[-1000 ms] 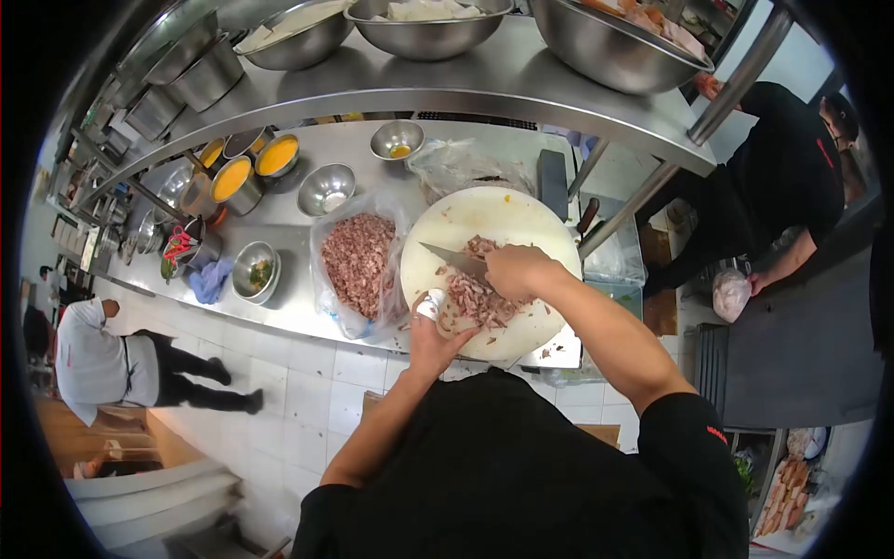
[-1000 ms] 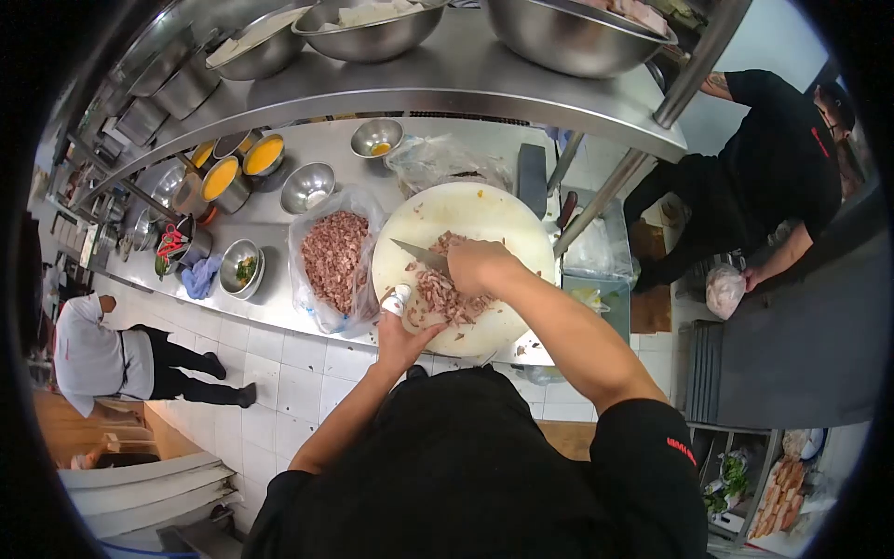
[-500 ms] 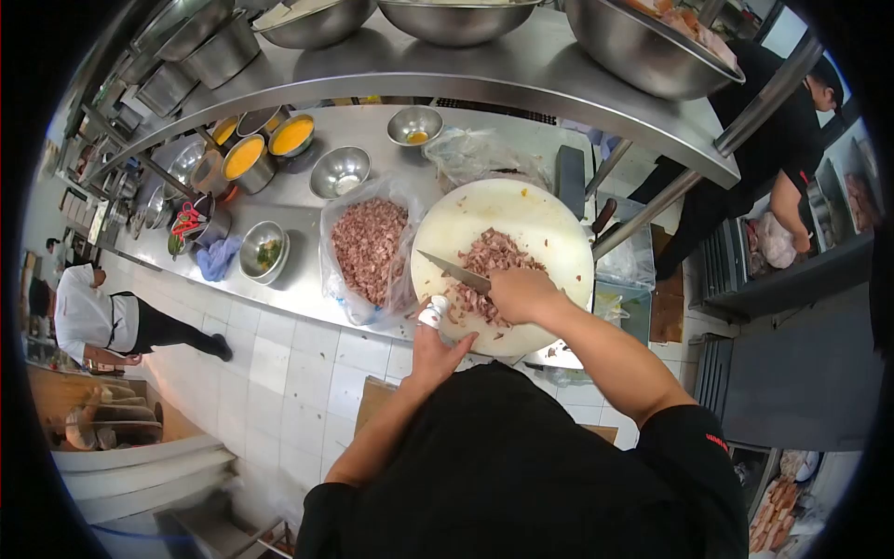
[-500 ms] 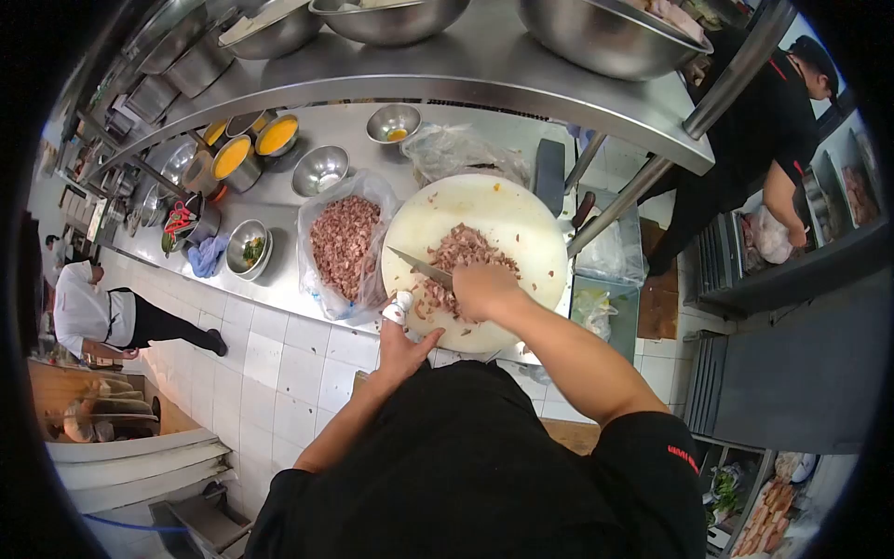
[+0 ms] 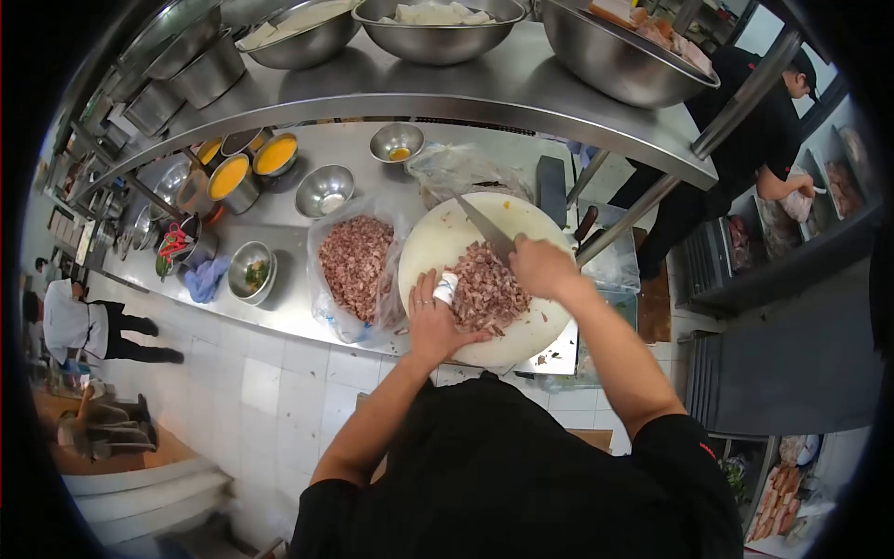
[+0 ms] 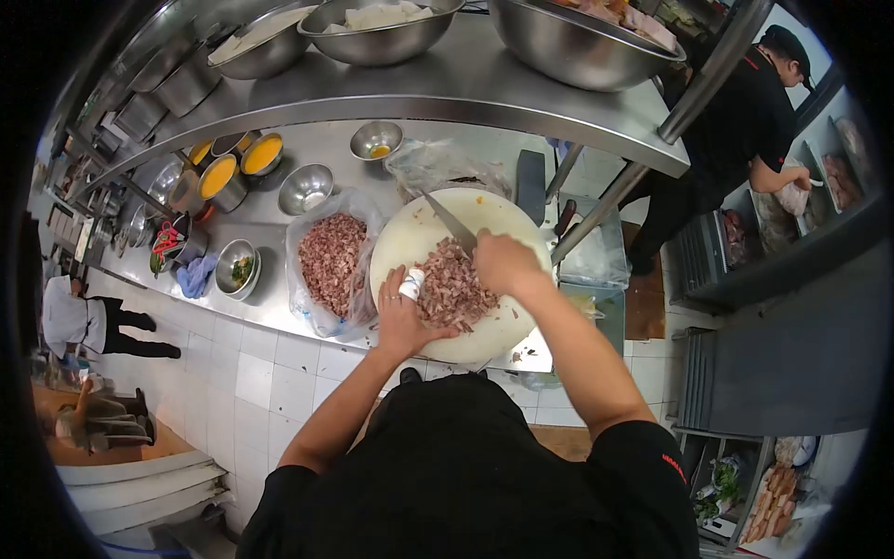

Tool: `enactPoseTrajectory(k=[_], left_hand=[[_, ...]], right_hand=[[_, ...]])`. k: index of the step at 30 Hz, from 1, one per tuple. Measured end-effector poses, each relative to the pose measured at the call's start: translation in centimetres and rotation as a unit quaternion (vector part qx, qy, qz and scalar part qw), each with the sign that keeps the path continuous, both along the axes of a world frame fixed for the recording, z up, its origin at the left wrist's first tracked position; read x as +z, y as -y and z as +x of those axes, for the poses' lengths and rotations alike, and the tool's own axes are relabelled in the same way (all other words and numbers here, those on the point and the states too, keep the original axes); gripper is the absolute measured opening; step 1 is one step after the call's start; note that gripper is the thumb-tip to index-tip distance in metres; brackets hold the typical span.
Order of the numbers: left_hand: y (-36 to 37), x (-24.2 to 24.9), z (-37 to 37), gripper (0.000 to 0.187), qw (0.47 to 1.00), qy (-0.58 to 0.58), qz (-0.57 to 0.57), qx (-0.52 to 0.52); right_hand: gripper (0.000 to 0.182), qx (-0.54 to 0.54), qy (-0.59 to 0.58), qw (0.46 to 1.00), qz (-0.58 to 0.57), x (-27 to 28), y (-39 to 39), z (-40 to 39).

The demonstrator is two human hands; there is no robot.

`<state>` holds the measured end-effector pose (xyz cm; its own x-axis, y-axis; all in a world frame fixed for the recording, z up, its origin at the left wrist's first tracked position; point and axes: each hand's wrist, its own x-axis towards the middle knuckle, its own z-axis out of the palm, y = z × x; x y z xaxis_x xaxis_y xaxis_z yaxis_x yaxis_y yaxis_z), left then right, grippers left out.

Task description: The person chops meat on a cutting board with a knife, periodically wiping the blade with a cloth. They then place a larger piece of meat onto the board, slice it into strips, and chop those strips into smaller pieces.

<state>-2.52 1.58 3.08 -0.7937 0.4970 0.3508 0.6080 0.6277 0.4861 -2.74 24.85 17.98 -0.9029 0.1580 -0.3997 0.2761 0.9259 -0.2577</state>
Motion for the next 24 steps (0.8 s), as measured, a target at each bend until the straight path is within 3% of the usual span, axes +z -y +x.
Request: enactPoseTrajectory(k=[2,3,4,7,8,10,11,12,13,15,17,18,20,24], left_hand=[[-0.5,0.0,-1.6,0.137,1.000,0.012,-0.014,0.001],[-0.8,0.0,-2.8,0.136,0.999,0.018,-0.031,-0.012],[-1.1,-0.1,-4.1,0.136,0.999,0.017,-0.029,-0.017],[-2.6,0.4,-8.1,0.133,0.998,0.015,-0.020,-0.062],[-3.4,0.7,-9.3,0.127,0.995,0.028,-0.018,-0.094],[-5.1,0.9,-10.6,0.122,0.990,0.041,-0.011,-0.131],[-6.1,0.7,-10.8,0.109,0.984,0.066,0.032,-0.160],[-7.1,0.4,-10.7,0.097,0.975,0.089,0.073,-0.189],[-8.1,-0.3,-10.3,0.097,0.974,0.091,0.075,-0.194],[-9.7,-1.9,-8.1,0.072,0.961,0.166,0.161,-0.154],[-10.1,-2.5,-4.9,0.066,0.962,0.177,0.166,-0.127],[-10.1,-2.4,-3.7,0.060,0.963,0.181,0.171,-0.099],[-9.3,-2.0,-2.1,0.060,0.967,0.124,0.194,-0.106],[-5.9,-1.6,-4.5,0.065,0.936,0.206,0.244,-0.149]], right_hand=[[0.030,0.067,-0.058,0.993,0.076,-8.2,-2.0,-0.3],[0.029,-0.005,0.101,0.995,-0.021,-2.2,-0.8,-0.6],[0.029,-0.010,0.099,0.995,-0.020,-1.3,-1.4,-0.7],[0.033,-0.085,0.019,0.985,-0.147,1.2,-3.7,1.6],[0.033,-0.091,0.017,0.985,-0.142,0.6,-5.1,3.3],[0.033,-0.023,-0.149,0.980,-0.129,-0.5,-6.9,7.0],[0.033,-0.028,-0.147,0.981,-0.125,-0.4,-7.1,8.4],[0.034,-0.069,-0.092,0.988,-0.107,1.5,-6.4,9.8],[0.035,-0.110,-0.037,0.989,-0.090,2.5,-5.8,10.9],[0.036,-0.107,-0.044,0.992,-0.041,1.7,-4.4,12.3],[0.036,-0.123,-0.020,0.992,0.010,1.7,-1.8,12.1],[0.037,-0.113,-0.015,0.993,0.005,-1.7,-1.8,11.5],[0.039,-0.122,0.056,0.990,-0.038,-1.9,-1.9,8.9],[0.034,-0.069,0.081,0.994,0.030,0.3,-2.1,6.6]])
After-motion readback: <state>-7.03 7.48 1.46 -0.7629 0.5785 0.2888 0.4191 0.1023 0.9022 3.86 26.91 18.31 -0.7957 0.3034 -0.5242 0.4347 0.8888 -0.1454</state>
